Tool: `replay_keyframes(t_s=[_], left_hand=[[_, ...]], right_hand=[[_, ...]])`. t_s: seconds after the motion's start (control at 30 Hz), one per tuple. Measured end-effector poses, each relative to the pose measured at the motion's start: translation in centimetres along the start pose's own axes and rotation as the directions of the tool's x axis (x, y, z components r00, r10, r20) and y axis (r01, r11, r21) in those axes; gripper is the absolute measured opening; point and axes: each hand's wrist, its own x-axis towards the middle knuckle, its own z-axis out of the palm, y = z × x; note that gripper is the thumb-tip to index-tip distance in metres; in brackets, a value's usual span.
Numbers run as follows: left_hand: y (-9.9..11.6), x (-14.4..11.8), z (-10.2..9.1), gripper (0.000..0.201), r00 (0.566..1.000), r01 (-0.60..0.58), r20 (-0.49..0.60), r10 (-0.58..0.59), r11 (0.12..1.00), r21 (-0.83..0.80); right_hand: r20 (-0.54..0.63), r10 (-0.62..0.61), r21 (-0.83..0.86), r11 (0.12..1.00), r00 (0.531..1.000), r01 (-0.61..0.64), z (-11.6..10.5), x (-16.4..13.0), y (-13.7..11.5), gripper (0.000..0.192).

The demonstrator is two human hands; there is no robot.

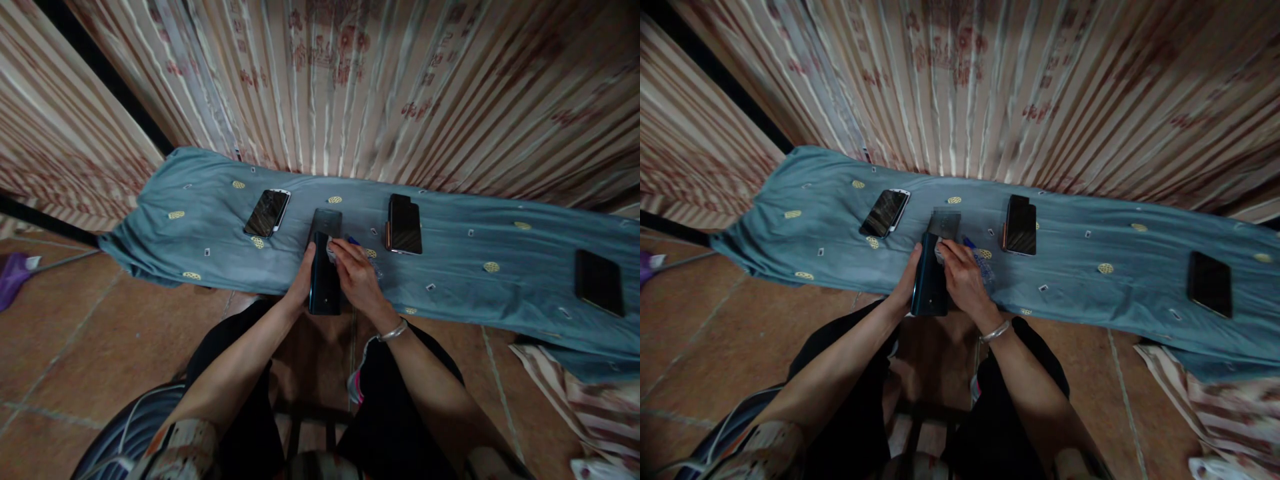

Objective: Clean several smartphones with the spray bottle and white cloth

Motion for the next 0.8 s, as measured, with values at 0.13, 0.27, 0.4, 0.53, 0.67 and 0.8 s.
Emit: replay_keyframes(t_s=[0.13, 0.27, 0.4, 0.53, 0.67, 0.8], left_hand=[[0.4, 0.2, -0.3, 0.041, 1.0, 0.024, -0.008, -0.024, 1.0, -0.015], [0.7, 0.4, -0.4, 0.044, 0.998, 0.022, -0.053, -0.021, 1.0, 0.021], [1.3, 0.5, 0.0, 0.052, 0.992, 0.053, -0.113, -0.048, 0.998, 0.042], [1.9, 0.5, 0.0, 0.055, 0.987, 0.053, -0.151, -0.047, 0.998, 0.039], [2.2, 0.6, -0.4, 0.056, 0.989, 0.051, -0.141, -0.044, 0.998, 0.04], [2.0, 0.7, -0.8, 0.058, 0.993, 0.048, -0.105, -0.046, 0.999, 0.02]], right_hand=[[0.036, 0.001, 0.041, 0.999, 0.999, -0.002, -0.2, -0.2, -0.4, 0.046], [0.044, -0.008, 0.058, 0.998, 0.999, 0.005, -0.3, -0.4, -0.6, 0.045], [0.047, -0.008, 0.068, 0.998, 0.999, 0.004, -0.4, -0.5, -0.4, 0.04], [0.062, -0.024, 0.074, 0.997, 0.998, 0.019, -0.4, -0.8, -0.6, 0.037], [0.061, -0.032, 0.073, 0.997, 0.998, 0.028, -0.3, -1.1, -0.9, 0.037], [0.062, -0.043, 0.063, 0.997, 0.997, 0.039, -0.4, -1.3, -1.0, 0.036]])
